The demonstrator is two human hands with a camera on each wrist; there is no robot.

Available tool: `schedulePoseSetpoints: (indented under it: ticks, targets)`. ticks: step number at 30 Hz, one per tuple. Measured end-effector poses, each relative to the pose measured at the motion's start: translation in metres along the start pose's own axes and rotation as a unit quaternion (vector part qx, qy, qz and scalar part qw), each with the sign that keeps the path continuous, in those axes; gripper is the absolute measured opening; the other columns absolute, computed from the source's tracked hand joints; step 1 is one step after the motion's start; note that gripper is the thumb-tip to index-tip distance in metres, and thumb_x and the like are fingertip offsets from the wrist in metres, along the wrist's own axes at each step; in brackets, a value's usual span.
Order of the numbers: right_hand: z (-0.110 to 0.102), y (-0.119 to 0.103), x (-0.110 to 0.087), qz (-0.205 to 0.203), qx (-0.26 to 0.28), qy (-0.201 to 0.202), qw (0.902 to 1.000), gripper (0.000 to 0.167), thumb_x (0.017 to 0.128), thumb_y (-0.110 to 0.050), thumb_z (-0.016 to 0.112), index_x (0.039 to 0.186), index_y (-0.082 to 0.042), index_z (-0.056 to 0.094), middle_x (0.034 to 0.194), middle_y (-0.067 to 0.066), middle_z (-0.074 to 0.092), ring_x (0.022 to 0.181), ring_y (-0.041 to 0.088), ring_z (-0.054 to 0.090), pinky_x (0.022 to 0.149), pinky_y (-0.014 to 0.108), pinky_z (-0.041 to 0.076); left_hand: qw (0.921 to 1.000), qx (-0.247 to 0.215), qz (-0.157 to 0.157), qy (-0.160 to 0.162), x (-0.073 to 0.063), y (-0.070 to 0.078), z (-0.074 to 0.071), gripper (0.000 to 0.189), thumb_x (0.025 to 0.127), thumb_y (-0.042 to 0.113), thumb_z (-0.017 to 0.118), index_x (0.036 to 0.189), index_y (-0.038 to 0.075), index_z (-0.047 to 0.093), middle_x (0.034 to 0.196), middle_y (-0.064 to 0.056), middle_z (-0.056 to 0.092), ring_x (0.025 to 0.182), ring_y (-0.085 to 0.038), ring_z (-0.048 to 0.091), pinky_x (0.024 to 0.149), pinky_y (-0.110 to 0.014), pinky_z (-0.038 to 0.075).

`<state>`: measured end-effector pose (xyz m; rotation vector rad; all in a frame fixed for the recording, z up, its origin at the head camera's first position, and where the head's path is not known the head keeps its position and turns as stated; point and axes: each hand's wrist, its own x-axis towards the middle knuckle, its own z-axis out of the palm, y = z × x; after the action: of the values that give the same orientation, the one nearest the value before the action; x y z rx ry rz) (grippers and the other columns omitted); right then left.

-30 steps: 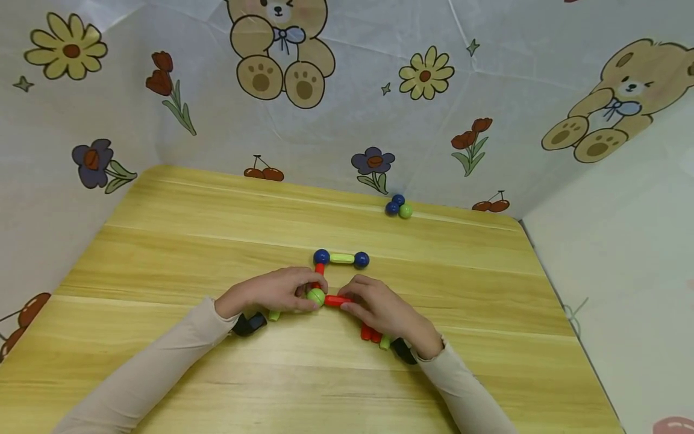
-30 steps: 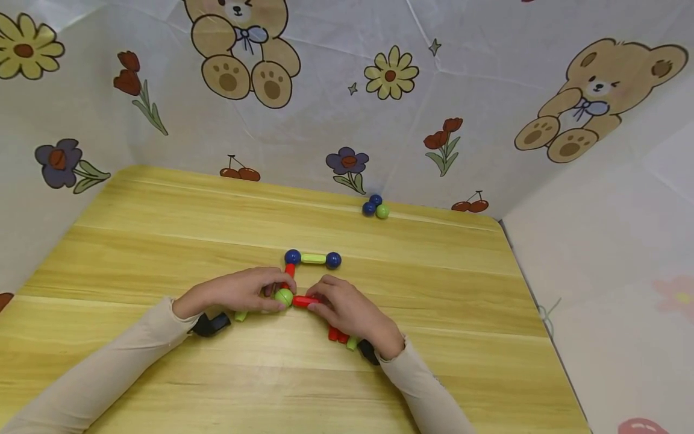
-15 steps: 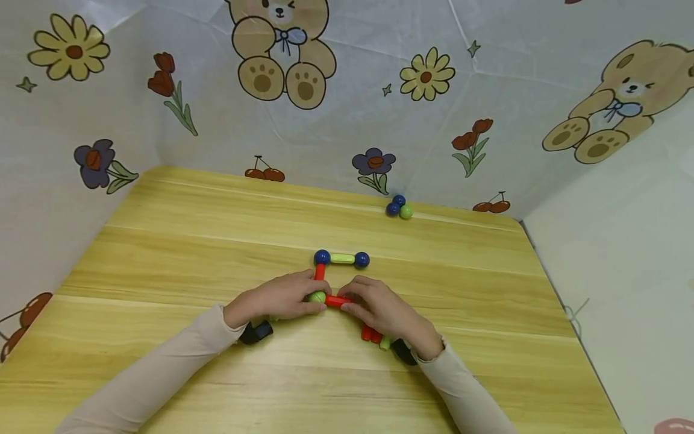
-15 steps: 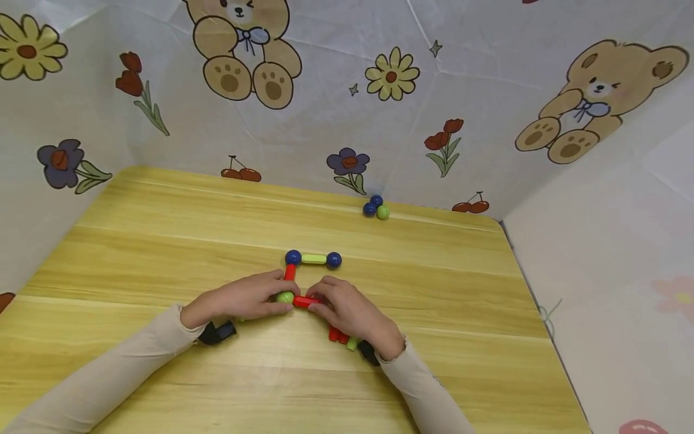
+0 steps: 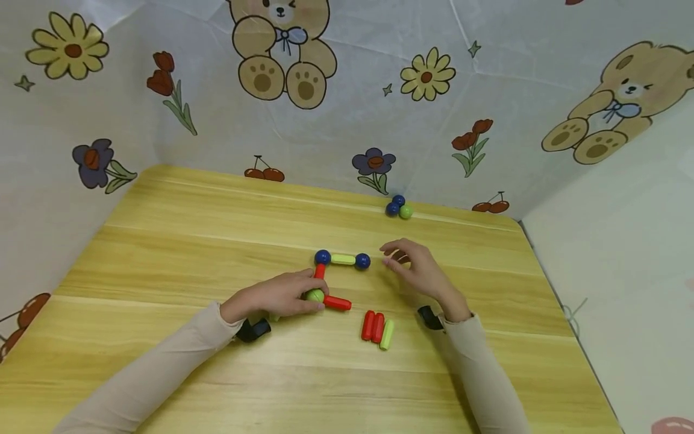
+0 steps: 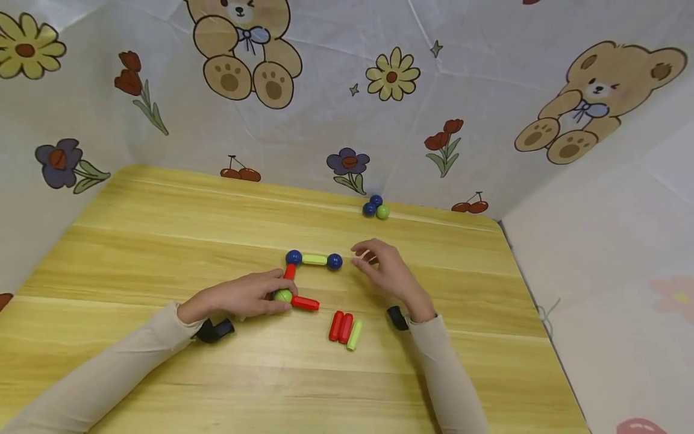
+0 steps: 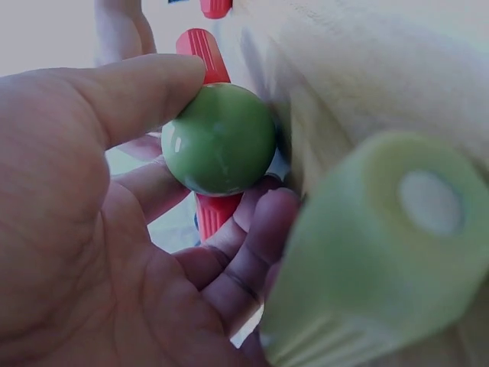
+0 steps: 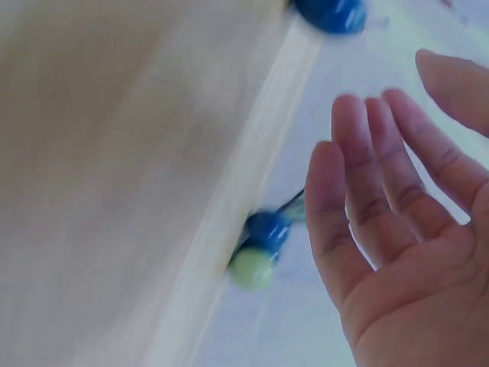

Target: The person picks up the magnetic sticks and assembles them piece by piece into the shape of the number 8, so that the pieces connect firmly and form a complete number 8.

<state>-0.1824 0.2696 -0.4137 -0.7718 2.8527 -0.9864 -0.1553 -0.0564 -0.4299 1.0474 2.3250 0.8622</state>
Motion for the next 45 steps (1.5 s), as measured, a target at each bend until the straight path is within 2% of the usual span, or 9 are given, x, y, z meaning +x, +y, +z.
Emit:
schedulePoseSetpoints:
  ticks: [5,11,16,21,26,34,40,45]
  targets:
    - [-0.018,0.032,0.020,0.045,-0.028,0.023,0.9983,0.033,0.100,-0.020,0.064,0.127,0.000,0.062,0.125,0.018,0.062,0.106,0.034,0.064,0.084,0.048,0.057,0.9999,-0.016,0.000,-0.005,-0.001,-0.001,-0.001,0.016,0.099,0.031,0.064,0.112,0.022,0.064,0.101,0.000,0.049,0.087,-0.017,0.049,0.076,-0.031,0.039]
    - [-0.032,0.067,0.045,0.081,-0.039,0.056,0.9943,0.035,0.101,-0.013,0.061,0.131,0.003,0.059,0.133,0.028,0.048,0.118,0.045,0.050,0.089,0.057,0.052,0.9998,-0.018,0.011,-0.007,0.000,0.000,-0.004,0.017,0.098,0.029,0.066,0.112,0.021,0.064,0.100,-0.001,0.049,0.087,-0.016,0.049,0.076,-0.029,0.039]
    - [-0.037,0.083,0.058,0.098,-0.039,0.060,0.9926,0.037,0.100,-0.007,0.060,0.135,0.005,0.055,0.136,0.033,0.043,0.118,0.049,0.047,0.093,0.060,0.049,0.9993,-0.026,0.014,-0.023,0.000,-0.002,-0.006,0.020,0.097,0.028,0.067,0.115,0.021,0.063,0.101,-0.001,0.047,0.084,-0.015,0.047,0.074,-0.027,0.039]
    - [-0.034,0.091,0.064,0.117,-0.028,0.054,0.9913,0.042,0.101,-0.006,0.057,0.141,0.003,0.050,0.142,0.032,0.039,0.120,0.049,0.048,0.100,0.058,0.044,0.9982,-0.041,0.005,-0.044,0.000,-0.004,-0.008,0.020,0.101,0.027,0.060,0.120,0.021,0.062,0.105,-0.003,0.047,0.083,-0.015,0.046,0.073,-0.027,0.039]
    - [-0.029,0.094,0.061,0.143,-0.015,0.048,0.9884,0.044,0.102,-0.008,0.055,0.145,-0.002,0.048,0.147,0.031,0.035,0.117,0.048,0.054,0.098,0.056,0.048,0.9972,-0.045,0.007,-0.059,0.001,-0.004,-0.010,0.021,0.103,0.028,0.058,0.122,0.021,0.062,0.104,-0.003,0.048,0.084,-0.015,0.046,0.073,-0.028,0.039]
    - [-0.032,0.087,0.055,0.125,-0.047,0.026,0.9907,0.036,0.100,-0.007,0.058,0.135,0.001,0.057,0.131,0.030,0.052,0.109,0.049,0.062,0.093,0.056,0.051,0.9968,-0.051,0.006,-0.061,0.000,-0.005,-0.012,0.021,0.103,0.030,0.058,0.121,0.022,0.062,0.104,-0.003,0.048,0.085,-0.016,0.046,0.074,-0.028,0.038]
    - [-0.034,0.070,0.046,0.128,-0.065,-0.007,0.9897,0.033,0.099,-0.009,0.061,0.131,-0.001,0.059,0.132,0.026,0.058,0.107,0.044,0.065,0.092,0.054,0.052,0.9968,-0.055,0.005,-0.057,0.000,-0.008,-0.011,0.022,0.102,0.031,0.058,0.122,0.022,0.062,0.104,-0.003,0.047,0.083,-0.015,0.045,0.072,-0.027,0.038]
    - [-0.028,0.051,0.032,0.108,-0.057,-0.017,0.9923,0.029,0.098,-0.006,0.062,0.126,0.001,0.060,0.124,0.024,0.064,0.104,0.041,0.066,0.092,0.053,0.052,0.9967,-0.057,0.011,-0.057,-0.002,-0.008,-0.010,0.021,0.103,0.030,0.057,0.122,0.021,0.063,0.102,-0.003,0.046,0.085,-0.016,0.045,0.075,-0.029,0.037]
